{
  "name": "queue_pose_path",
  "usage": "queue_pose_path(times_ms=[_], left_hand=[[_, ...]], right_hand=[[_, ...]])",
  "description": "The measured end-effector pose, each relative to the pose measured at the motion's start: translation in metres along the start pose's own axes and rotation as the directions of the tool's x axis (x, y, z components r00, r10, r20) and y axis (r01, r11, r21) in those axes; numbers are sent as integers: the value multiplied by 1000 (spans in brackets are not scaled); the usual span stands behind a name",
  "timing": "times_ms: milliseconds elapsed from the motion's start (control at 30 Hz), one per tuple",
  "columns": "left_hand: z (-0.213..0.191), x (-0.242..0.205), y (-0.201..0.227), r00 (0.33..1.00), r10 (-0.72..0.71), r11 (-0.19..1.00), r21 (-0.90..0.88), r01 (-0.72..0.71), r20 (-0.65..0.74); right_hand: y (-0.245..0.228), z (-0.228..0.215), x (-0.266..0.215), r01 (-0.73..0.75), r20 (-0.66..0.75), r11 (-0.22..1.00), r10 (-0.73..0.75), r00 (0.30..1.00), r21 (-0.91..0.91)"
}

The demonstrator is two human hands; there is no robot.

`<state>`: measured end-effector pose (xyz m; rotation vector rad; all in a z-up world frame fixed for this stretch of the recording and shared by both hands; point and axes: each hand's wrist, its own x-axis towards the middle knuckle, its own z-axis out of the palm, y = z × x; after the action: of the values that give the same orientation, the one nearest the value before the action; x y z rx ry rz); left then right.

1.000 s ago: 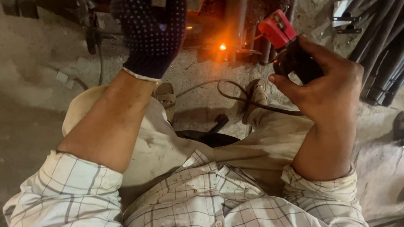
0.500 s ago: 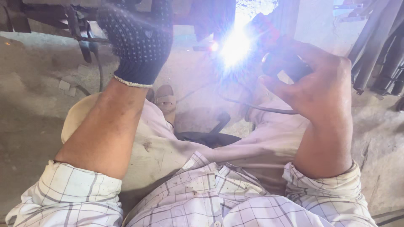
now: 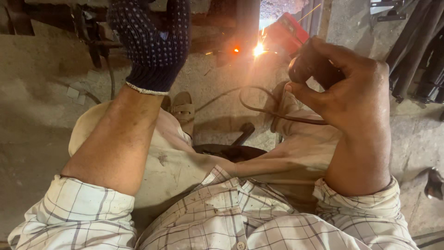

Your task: The person welds metal pipes together using a welding torch and an electrode, then moves a pipe to a pile.

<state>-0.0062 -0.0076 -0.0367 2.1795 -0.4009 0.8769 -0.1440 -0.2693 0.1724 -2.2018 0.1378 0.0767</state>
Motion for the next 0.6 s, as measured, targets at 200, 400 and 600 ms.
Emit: queue_pose_path(times_ms=[200,400,600], left_hand=[[0,-15,-8,1000,-23,988,156,21,13],[14,-31,-24,996,68,951,306,-45,-64],[16,-24,-31,996,71,966,252,-57,-45]], right_hand=[[2,-2,-2,38,12,998,-37,999,-51],[1,-3,-2,28,15,996,-27,1000,-85],[1,-4,0,28,-5,985,-29,1000,-172]])
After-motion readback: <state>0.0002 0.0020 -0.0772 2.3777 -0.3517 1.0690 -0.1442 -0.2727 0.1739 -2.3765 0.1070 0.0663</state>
